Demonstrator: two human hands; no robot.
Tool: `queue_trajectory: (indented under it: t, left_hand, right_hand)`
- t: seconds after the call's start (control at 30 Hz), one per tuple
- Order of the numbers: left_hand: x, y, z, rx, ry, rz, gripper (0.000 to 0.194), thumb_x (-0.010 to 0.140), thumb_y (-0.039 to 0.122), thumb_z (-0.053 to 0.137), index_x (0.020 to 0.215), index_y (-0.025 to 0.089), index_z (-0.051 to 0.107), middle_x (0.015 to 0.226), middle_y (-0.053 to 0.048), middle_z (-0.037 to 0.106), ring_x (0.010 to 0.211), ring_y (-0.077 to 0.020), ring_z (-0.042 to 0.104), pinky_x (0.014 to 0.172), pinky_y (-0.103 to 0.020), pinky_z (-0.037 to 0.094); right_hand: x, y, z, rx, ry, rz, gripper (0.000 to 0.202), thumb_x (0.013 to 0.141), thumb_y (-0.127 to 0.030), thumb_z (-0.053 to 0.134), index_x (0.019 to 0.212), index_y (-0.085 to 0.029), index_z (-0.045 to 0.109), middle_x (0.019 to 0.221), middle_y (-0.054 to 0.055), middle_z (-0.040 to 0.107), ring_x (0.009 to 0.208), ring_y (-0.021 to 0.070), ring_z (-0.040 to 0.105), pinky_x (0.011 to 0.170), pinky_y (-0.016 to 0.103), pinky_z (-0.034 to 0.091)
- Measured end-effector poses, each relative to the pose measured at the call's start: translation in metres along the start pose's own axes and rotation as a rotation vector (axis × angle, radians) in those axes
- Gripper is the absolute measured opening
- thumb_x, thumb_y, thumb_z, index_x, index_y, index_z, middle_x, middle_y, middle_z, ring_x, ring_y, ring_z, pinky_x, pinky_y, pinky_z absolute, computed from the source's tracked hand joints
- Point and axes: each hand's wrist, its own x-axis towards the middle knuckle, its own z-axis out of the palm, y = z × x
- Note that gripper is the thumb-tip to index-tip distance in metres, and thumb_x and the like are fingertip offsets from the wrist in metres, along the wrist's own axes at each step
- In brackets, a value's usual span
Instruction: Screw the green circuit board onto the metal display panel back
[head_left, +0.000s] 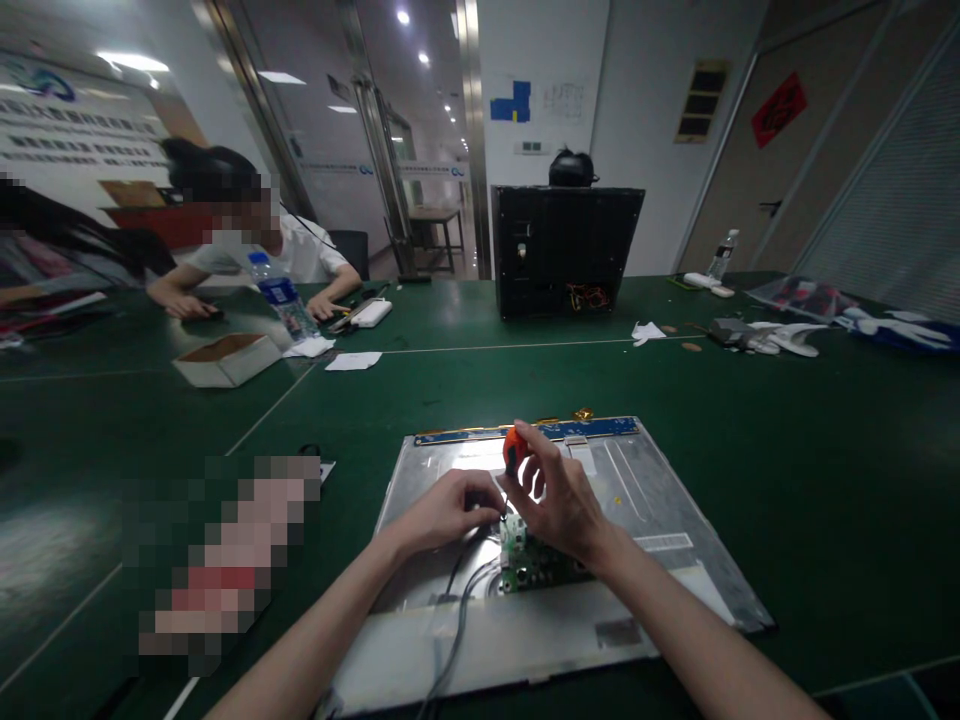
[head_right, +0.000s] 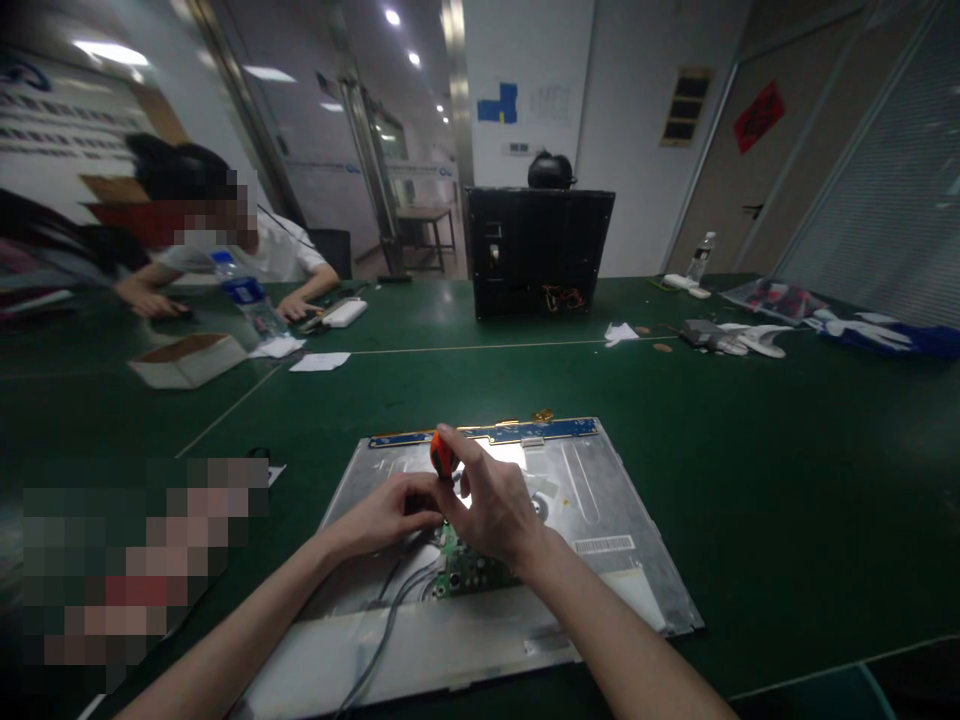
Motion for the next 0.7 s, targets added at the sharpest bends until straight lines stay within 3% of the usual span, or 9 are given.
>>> queue_trajectory:
  t: [0.33, 0.7]
  left_hand:
    - [0.0003, -0.0007, 0.0004, -0.012, 0.002, -0.003, 0.01, 0.078, 0.025, 0.064, 0.079, 0.015, 0.066, 0.078, -0.002, 0.065, 0.076, -0.0169, 0.055, 0.073, -0.029, 0.044]
    - [0.0005, -0.0011, 0.001, -0.029, 0.003, 0.008, 0.007, 0.077, 0.022, 0.062, 0.078, 0.015, 0.065, 0.076, -0.002, 0.063, 0.072, -0.0157, 0.054, 0.069, -0.027, 0.043]
  right_hand:
    - [0.0005, -0.0038, -0.0026, 0.041, -0.025, 0.021, 0.067, 0.085, -0.015, 0.049, 0.145, -0.019, 0.019, 0.076, 0.001, 0.061, 0.053, 0.0131, 0.058, 0.044, 0.025, 0.047]
    - [-0.0012, -0.0029, -0.0013, 0.015, -0.011, 0.028, 0.068, 0.085, -0.016, 0.051, 0.144, -0.021, 0.019, 0.08, 0.003, 0.063, 0.051, 0.0127, 0.057, 0.042, 0.025, 0.046]
